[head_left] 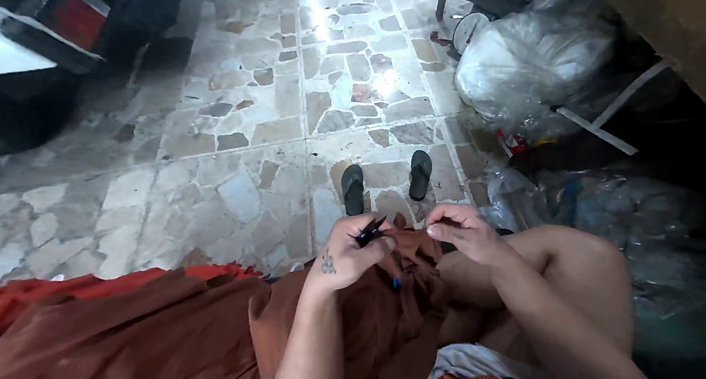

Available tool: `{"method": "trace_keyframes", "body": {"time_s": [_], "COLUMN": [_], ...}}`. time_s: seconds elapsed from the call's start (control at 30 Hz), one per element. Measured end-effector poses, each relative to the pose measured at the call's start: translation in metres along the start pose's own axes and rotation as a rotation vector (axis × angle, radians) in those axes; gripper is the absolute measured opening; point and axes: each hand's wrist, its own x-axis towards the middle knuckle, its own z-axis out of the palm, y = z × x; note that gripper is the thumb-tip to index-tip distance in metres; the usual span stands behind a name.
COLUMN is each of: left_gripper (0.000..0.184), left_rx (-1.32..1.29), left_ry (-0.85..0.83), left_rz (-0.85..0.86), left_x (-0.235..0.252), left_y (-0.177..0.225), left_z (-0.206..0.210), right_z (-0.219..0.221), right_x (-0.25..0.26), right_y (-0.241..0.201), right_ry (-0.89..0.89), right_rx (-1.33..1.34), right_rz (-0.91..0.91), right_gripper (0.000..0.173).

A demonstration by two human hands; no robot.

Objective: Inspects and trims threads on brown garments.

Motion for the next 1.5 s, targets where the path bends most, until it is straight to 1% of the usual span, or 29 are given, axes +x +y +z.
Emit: {"method": "trace_keyframes", "body": {"time_s": [0.07, 0.13, 0.2, 0.23, 0.27, 0.3, 0.37, 0.43, 0.53, 0.6, 0.63, 0.7, 0.77, 0.8, 0.87, 0.9, 0.93, 0.97, 1.03, 1.1, 1.17, 1.23, 1.3, 1.33, 1.4, 1.43, 1.47, 1.5], "left_gripper": [0.013, 0.014, 0.015, 0.014, 0.014, 0.014, 0.014, 0.011, 0.012, 0.016, 0.019, 0.021, 0.023, 0.029, 0.041, 0.043, 0.041, 0.033, 0.017, 0.011, 0.011, 0.013, 0.016, 0.016, 0.017, 0.018, 0.018, 0.018], "left_rx": [-0.057, -0.115, -0.151, -0.161, -0.162, -0.162, -0.160, -0.145, -0.057, -0.057, -0.068, -0.057, 0.037, 0.124, 0.257, 0.302, 0.355, 0.397, 0.478, 0.533, 0.542, 0.534, 0.519, 0.503, 0.468, 0.449, 0.429, 0.410], "left_ry": [0.030, 0.062, 0.070, 0.072, 0.080, 0.091, 0.114, 0.149, 0.180, 0.128, 0.114, 0.168, 0.241, 0.241, 0.162, 0.110, 0.076, 0.076, 0.158, 0.281, 0.359, 0.392, 0.383, 0.373, 0.356, 0.350, 0.348, 0.349], "left_rz": [0.056, 0.091, 0.101, 0.102, 0.100, 0.099, 0.095, 0.092, 0.092, 0.118, 0.135, 0.156, 0.163, 0.152, 0.135, 0.131, 0.139, 0.163, 0.218, 0.258, 0.292, 0.315, 0.325, 0.327, 0.321, 0.317, 0.316, 0.318], "left_x": [0.000, -0.002, -0.004, -0.004, -0.004, -0.003, -0.002, -0.002, -0.002, -0.002, -0.002, -0.001, 0.001, 0.002, 0.005, 0.008, 0.011, 0.012, 0.012, 0.008, 0.006, 0.005, 0.005, 0.005, 0.005, 0.005, 0.005, 0.006], "left_y": [0.001, 0.001, 0.001, 0.002, 0.002, 0.002, 0.001, 0.002, 0.009, 0.012, 0.013, 0.012, 0.012, 0.013, 0.018, 0.019, 0.019, 0.017, 0.011, 0.012, 0.014, 0.016, 0.016, 0.015, 0.014, 0.013, 0.013, 0.012], "left_z": [0.002, 0.003, 0.004, 0.004, 0.005, 0.006, 0.007, 0.007, 0.008, 0.011, 0.012, 0.015, 0.021, 0.025, 0.035, 0.040, 0.045, 0.048, 0.050, 0.050, 0.053, 0.056, 0.058, 0.058, 0.058, 0.059, 0.059, 0.060], "right_z": [-0.005, -0.010, -0.011, -0.009, -0.006, -0.002, 0.002, -0.001, -0.007, -0.008, -0.008, -0.009, -0.010, -0.011, -0.013, -0.014, -0.014, -0.015, -0.017, -0.018, -0.014, -0.010, -0.007, -0.003, 0.007, 0.014, 0.019, 0.024], "right_x": [0.003, 0.004, 0.002, 0.000, -0.001, -0.002, -0.003, -0.005, -0.011, -0.015, -0.017, -0.019, -0.021, -0.021, -0.020, -0.020, -0.020, -0.021, -0.022, -0.024, -0.027, -0.029, -0.030, -0.029, -0.026, -0.024, -0.022, -0.021], "right_y": [-0.003, -0.007, -0.006, -0.004, -0.003, -0.001, 0.002, 0.000, -0.017, -0.024, -0.026, -0.026, -0.025, -0.023, -0.021, -0.020, -0.019, -0.019, -0.018, -0.017, -0.017, -0.017, -0.017, -0.017, -0.017, -0.015, -0.014, -0.013], "right_ry": [0.036, -0.025, -0.143, -0.206, -0.254, -0.263, -0.210, -0.115, 0.042, 0.101, 0.116, 0.123, 0.123, 0.121, 0.111, 0.105, 0.111, 0.124, 0.164, 0.209, 0.248, 0.269, 0.279, 0.278, 0.244, 0.232, 0.223, 0.218], "right_rx": [0.174, 0.220, 0.100, 0.020, -0.067, -0.170, -0.322, -0.291, -0.224, -0.257, -0.268, -0.264, -0.252, -0.243, -0.228, -0.234, -0.247, -0.269, -0.358, -0.515, -0.637, -0.682, -0.668, -0.656, -0.587, -0.540, -0.499, -0.478], "right_rz": [-0.001, 0.033, 0.058, 0.048, 0.023, -0.021, -0.104, -0.164, -0.224, -0.274, -0.292, -0.307, -0.303, -0.303, -0.312, -0.318, -0.325, -0.334, -0.372, -0.443, -0.509, -0.538, -0.537, -0.517, -0.483, -0.480, -0.480, -0.480], "right_gripper": [0.015, 0.019, 0.032, 0.041, 0.046, 0.044, 0.031, 0.023, 0.020, 0.023, 0.024, 0.026, 0.025, 0.023, 0.021, 0.020, 0.020, 0.019, 0.018, 0.016, 0.015, 0.014, 0.017, 0.021, 0.037, 0.043, 0.043, 0.035]}}
